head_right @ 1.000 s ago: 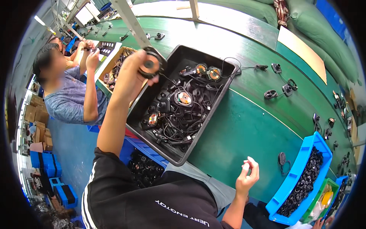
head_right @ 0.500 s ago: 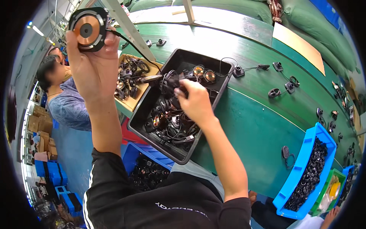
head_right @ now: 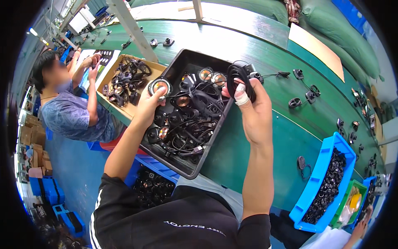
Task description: Assembling electronic speaker components by connecting wires and fitting parts together on a factory assembly line.
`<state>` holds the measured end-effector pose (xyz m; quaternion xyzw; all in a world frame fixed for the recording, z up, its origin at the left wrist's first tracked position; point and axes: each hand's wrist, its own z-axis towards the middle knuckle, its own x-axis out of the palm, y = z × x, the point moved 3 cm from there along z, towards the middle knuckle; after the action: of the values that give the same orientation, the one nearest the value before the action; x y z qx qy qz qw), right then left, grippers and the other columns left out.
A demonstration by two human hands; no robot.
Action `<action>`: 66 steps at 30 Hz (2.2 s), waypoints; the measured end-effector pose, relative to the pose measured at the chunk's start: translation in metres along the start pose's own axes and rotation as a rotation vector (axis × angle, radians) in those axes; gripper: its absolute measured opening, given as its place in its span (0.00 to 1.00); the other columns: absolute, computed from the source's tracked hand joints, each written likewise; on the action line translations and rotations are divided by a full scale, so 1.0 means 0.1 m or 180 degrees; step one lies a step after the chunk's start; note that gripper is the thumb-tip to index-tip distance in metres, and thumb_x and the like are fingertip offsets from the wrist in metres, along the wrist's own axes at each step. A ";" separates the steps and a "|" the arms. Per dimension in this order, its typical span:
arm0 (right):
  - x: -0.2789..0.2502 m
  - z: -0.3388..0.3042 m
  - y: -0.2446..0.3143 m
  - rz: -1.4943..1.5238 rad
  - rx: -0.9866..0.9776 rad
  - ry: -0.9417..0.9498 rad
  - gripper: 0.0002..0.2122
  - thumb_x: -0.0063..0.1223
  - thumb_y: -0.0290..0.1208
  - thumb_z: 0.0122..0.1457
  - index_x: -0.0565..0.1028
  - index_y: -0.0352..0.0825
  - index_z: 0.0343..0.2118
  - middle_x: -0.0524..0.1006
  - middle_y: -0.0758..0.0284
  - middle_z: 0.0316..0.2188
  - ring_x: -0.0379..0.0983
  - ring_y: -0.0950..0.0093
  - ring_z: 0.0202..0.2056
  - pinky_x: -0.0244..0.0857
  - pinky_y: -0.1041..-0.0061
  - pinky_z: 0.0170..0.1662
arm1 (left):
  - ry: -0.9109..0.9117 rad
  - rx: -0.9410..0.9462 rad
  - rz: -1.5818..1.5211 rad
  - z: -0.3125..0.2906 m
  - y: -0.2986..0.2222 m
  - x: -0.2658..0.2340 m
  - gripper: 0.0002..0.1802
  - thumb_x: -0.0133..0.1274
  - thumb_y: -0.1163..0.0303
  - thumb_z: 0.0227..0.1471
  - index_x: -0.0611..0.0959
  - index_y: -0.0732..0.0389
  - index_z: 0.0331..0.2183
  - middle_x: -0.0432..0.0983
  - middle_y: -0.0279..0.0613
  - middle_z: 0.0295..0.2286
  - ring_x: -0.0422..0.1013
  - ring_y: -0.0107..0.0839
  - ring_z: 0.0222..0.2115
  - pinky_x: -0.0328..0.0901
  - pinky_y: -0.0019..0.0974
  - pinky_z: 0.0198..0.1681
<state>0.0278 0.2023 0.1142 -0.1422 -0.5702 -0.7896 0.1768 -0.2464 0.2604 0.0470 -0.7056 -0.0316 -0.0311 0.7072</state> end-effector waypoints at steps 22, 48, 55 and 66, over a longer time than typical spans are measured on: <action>-0.28 -0.07 0.49 0.1593 -0.1328 -0.0670 0.10 0.44 0.35 0.64 0.69 0.35 0.42 0.73 0.58 0.37 0.68 0.61 0.49 0.59 0.52 0.60 | 0.1605 0.1923 0.3096 0.11 -0.36 0.60 0.27 0.51 0.82 0.43 0.75 0.55 0.49 0.74 0.41 0.31 0.69 0.32 0.30 0.65 0.29 0.35; -0.48 -0.36 0.06 -0.3682 0.0424 0.0456 0.15 0.54 0.17 0.46 0.73 0.33 0.40 0.74 0.65 0.36 0.72 0.70 0.36 0.66 0.74 0.42 | -0.0777 0.3783 0.2376 -0.30 -0.68 0.37 0.24 0.59 0.81 0.35 0.76 0.60 0.41 0.63 0.43 0.44 0.63 0.39 0.43 0.63 0.35 0.47; 0.16 -0.20 0.05 -0.3078 -0.1077 0.0492 0.22 0.57 0.28 0.48 0.70 0.34 0.49 0.71 0.60 0.45 0.68 0.62 0.47 0.61 0.68 0.53 | -0.1957 0.4489 0.2596 -0.79 -1.43 0.34 0.25 0.60 0.79 0.31 0.75 0.55 0.38 0.61 0.41 0.43 0.59 0.40 0.47 0.60 0.39 0.51; 0.29 0.34 -0.55 -0.4056 -0.0775 0.1675 0.19 0.55 0.36 0.52 0.70 0.34 0.46 0.72 0.60 0.41 0.67 0.59 0.44 0.60 0.66 0.50 | -0.1782 0.4197 0.2698 -0.38 -1.59 0.39 0.29 0.57 0.79 0.35 0.75 0.57 0.46 0.60 0.44 0.48 0.58 0.41 0.52 0.57 0.40 0.55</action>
<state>-0.0216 0.2468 0.0901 0.3971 -0.3882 -0.8058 -0.2056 -0.2216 0.2218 0.2088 -0.0804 0.0504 0.4394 0.8933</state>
